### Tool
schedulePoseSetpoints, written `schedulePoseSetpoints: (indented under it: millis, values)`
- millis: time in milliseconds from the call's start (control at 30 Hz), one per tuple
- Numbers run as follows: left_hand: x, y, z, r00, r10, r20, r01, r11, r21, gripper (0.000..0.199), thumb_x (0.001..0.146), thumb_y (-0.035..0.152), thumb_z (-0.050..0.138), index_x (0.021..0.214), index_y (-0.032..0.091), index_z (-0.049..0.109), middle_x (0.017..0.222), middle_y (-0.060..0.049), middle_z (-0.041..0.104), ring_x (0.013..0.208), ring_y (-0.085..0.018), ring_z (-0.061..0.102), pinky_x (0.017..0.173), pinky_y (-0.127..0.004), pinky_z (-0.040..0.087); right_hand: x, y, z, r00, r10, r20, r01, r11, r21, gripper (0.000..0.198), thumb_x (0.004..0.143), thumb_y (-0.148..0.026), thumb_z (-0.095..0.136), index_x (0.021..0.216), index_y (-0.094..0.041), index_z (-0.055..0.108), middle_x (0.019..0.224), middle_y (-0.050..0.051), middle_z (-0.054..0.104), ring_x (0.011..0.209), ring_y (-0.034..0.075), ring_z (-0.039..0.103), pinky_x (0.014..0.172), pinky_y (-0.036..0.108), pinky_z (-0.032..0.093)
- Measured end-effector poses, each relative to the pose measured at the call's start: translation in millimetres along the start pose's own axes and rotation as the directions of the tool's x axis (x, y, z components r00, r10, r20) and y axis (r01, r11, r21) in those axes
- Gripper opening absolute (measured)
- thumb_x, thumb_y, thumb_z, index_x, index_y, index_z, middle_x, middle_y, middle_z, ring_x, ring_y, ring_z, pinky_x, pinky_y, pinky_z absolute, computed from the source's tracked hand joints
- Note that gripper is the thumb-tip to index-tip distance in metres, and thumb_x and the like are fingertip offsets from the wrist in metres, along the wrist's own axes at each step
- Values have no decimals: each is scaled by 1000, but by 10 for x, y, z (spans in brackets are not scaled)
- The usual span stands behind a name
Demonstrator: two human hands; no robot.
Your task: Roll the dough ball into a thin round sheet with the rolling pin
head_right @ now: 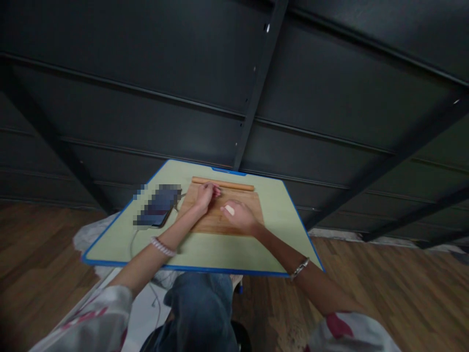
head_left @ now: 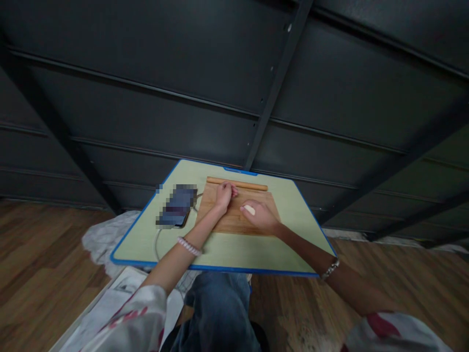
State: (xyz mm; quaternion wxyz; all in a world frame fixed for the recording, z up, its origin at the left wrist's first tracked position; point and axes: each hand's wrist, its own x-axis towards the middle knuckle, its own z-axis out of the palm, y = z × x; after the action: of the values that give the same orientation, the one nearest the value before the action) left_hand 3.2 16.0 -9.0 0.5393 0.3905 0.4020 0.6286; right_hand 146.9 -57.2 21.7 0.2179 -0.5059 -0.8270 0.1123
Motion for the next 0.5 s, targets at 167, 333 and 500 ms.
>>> schedulePoseSetpoints:
  millis: [167, 333, 500]
  values:
    - [19, -19, -6, 1000, 8, -19, -8, 1000, -18, 14, 73, 19, 46, 65, 15, 56, 49, 1, 56, 45, -9, 53, 48, -19, 40, 44, 101, 40, 998, 29, 54, -43, 958, 283, 33, 86, -42, 46, 74, -17, 63, 74, 2, 65, 69, 14, 56, 68, 25, 43]
    - [17, -8, 6, 1000, 5, -7, -5, 1000, -12, 15, 72, 18, 44, 66, 15, 56, 50, 1, 57, 46, -9, 53, 48, -20, 41, 198, 215, 164, 980, 197, -10, -174, 888, 426, 43, 80, -54, 44, 57, -18, 50, 54, -2, 48, 50, 11, 44, 48, 22, 34]
    - [-14, 18, 24, 1000, 0, 1, 0, 1000, -11, 13, 70, 19, 43, 63, 15, 54, 51, 0, 58, 48, -10, 54, 51, -21, 43, 309, 352, 281, 905, 379, -195, -227, 816, 532, 42, 81, -55, 39, 56, -21, 42, 55, -1, 47, 51, 12, 45, 49, 24, 36]
